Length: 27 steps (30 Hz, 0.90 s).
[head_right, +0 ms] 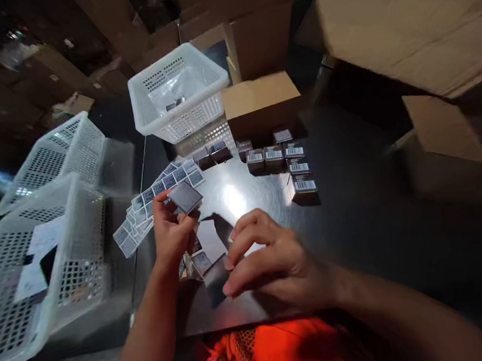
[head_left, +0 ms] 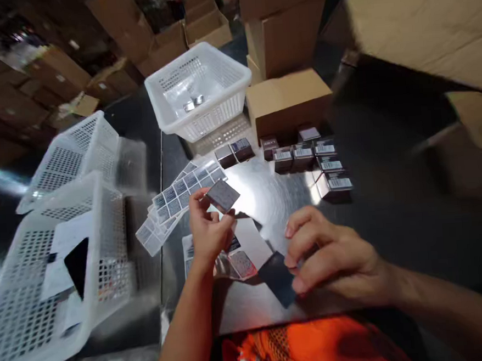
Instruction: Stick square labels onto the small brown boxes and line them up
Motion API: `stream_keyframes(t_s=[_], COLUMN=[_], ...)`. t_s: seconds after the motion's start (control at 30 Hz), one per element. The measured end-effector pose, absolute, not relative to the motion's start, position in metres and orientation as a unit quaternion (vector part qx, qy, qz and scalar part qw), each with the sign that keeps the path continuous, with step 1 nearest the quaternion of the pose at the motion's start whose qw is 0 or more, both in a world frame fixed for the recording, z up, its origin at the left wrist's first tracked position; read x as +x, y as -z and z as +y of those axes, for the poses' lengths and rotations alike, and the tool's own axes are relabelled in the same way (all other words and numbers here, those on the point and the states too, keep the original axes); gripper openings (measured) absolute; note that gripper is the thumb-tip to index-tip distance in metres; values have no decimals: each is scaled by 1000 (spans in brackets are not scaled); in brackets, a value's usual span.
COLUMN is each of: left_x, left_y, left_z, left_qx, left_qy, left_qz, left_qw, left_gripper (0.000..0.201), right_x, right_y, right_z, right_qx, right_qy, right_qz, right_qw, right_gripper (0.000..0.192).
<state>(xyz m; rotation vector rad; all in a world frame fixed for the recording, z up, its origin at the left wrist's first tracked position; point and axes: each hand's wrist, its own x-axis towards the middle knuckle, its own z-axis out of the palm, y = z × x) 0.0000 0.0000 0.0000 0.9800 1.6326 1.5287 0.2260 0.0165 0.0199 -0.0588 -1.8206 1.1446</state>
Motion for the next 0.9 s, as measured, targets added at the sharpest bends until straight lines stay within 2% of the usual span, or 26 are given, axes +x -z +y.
stream_keyframes(t_s=[0.07,0.17,0.23,0.33,0.4,0.9], left_x=[4,10,15,19,20,23], left_y=[2,9,16,24,26,14], left_z=[-5,-13,-18,-22,-23,-21], left_qx=[441,517,548,557,557,623], left_qy=[-565,-526,-502,-475,-462,-421], left_qz=[592,545,524,523,529,542], left_qw=[369,400,417,436,443,374], left_gripper=[57,57,57,56,57,49], right_x=[229,233,233,232,232,230], right_y=[-20,-19,-19,-19,-19,-23], right_z=[23,30,32,31,30,28], right_qx=[-103,-226,-299,-331,-337,-385], right_qy=[-526,-609,-662,-719,-733,-720], right_qz=[-671,-564,-503,-456,-446,-449], right_qw=[512,509,469,407,388,363], right_gripper=[4,9,23,55,63,66])
